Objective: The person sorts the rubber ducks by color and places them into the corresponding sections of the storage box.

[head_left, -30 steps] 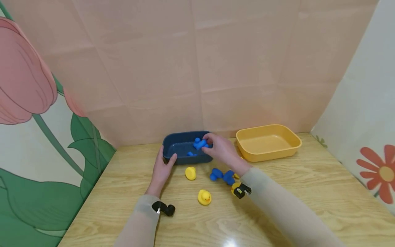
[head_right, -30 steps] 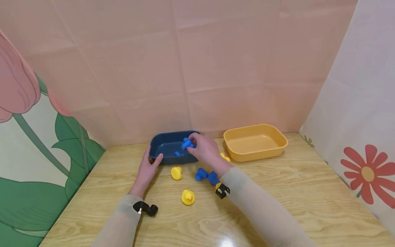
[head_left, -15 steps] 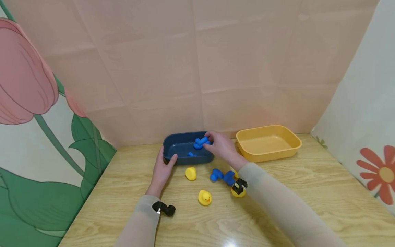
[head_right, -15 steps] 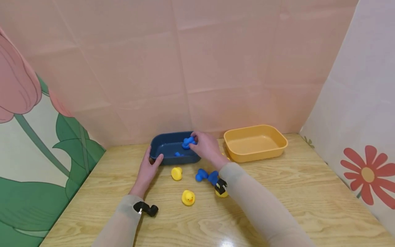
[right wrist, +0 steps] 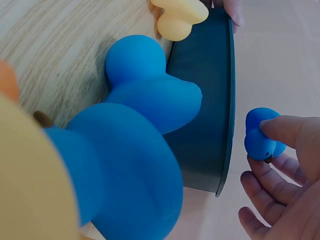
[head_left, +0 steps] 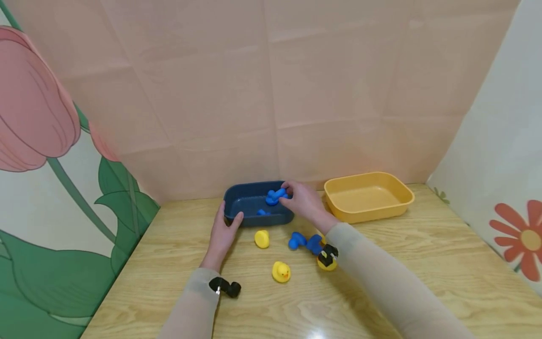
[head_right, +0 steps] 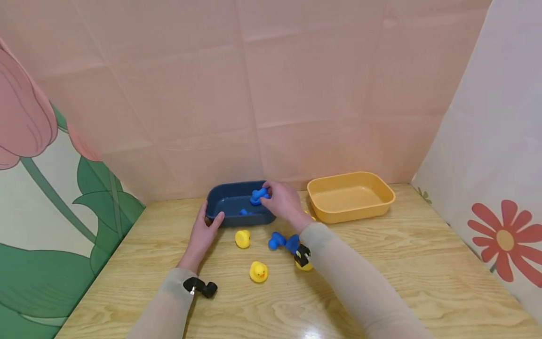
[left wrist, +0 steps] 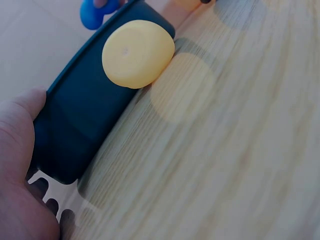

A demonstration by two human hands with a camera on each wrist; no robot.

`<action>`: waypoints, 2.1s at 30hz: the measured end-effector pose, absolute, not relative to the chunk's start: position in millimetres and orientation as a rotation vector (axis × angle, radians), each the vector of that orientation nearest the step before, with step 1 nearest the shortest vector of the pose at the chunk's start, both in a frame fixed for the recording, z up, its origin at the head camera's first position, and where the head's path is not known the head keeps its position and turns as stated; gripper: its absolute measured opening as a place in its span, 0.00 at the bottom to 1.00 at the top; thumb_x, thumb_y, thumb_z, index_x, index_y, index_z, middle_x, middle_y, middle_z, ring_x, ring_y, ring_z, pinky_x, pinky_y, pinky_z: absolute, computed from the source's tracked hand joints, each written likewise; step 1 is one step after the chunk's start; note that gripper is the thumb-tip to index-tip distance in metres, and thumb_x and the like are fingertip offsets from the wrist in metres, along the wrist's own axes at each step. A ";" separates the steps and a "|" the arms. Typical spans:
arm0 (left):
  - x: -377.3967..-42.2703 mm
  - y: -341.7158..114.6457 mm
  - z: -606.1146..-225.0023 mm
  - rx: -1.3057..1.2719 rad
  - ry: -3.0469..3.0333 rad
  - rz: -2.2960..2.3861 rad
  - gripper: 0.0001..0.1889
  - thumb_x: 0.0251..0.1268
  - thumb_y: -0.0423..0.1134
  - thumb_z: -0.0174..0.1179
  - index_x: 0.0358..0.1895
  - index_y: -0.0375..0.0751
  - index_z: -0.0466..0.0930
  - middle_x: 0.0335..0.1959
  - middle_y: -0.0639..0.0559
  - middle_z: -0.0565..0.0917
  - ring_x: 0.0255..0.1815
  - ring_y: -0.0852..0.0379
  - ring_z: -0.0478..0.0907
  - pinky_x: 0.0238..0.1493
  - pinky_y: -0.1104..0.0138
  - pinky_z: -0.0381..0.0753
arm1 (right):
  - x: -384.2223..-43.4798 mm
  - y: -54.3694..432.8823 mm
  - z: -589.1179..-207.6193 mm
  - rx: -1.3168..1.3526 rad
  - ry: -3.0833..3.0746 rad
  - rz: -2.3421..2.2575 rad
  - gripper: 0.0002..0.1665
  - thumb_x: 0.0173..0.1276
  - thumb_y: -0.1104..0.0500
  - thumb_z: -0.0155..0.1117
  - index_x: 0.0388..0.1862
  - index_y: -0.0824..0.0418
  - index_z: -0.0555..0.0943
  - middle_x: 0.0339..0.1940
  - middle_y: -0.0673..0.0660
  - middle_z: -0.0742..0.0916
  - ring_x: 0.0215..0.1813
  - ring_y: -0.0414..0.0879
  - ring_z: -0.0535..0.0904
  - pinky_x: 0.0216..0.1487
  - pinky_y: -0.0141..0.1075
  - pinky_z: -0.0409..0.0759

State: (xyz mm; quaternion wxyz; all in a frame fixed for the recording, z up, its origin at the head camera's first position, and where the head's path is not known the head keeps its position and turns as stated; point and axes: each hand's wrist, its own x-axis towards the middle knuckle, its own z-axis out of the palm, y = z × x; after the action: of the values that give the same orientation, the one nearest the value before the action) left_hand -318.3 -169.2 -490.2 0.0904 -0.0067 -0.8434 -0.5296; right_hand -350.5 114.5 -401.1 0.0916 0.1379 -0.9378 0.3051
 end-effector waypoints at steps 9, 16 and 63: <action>-318.1 -169.7 -490.6 -0.005 -2.504 -1.569 0.50 0.83 0.63 0.61 0.93 0.46 0.44 0.92 0.43 0.50 0.91 0.40 0.47 0.88 0.43 0.51 | -350.3 114.5 -400.7 0.426 -2.791 0.915 0.24 0.78 0.49 0.76 0.65 0.59 0.85 0.56 0.59 0.90 0.57 0.57 0.86 0.61 0.54 0.85; -316.8 -168.6 -489.5 -0.012 -2.494 -1.585 0.48 0.85 0.58 0.62 0.93 0.44 0.44 0.92 0.42 0.49 0.91 0.39 0.47 0.88 0.42 0.51 | -350.4 114.7 -400.8 0.422 -2.809 0.935 0.24 0.79 0.49 0.75 0.67 0.59 0.84 0.60 0.60 0.90 0.59 0.58 0.85 0.63 0.54 0.84; -318.9 -169.3 -491.0 -0.056 -2.492 -1.590 0.51 0.82 0.66 0.60 0.93 0.48 0.43 0.93 0.45 0.49 0.91 0.41 0.47 0.88 0.43 0.52 | -300.2 136.2 -390.6 0.410 -2.746 1.106 0.35 0.79 0.45 0.75 0.77 0.57 0.79 0.70 0.60 0.86 0.71 0.60 0.80 0.70 0.59 0.81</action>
State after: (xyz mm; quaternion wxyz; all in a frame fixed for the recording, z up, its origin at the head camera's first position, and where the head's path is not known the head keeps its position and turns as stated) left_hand -318.9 -169.3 -491.0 0.0924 -0.0189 -0.8393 -0.5354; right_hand -300.2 136.2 -390.6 0.0762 0.1369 -0.9162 0.3689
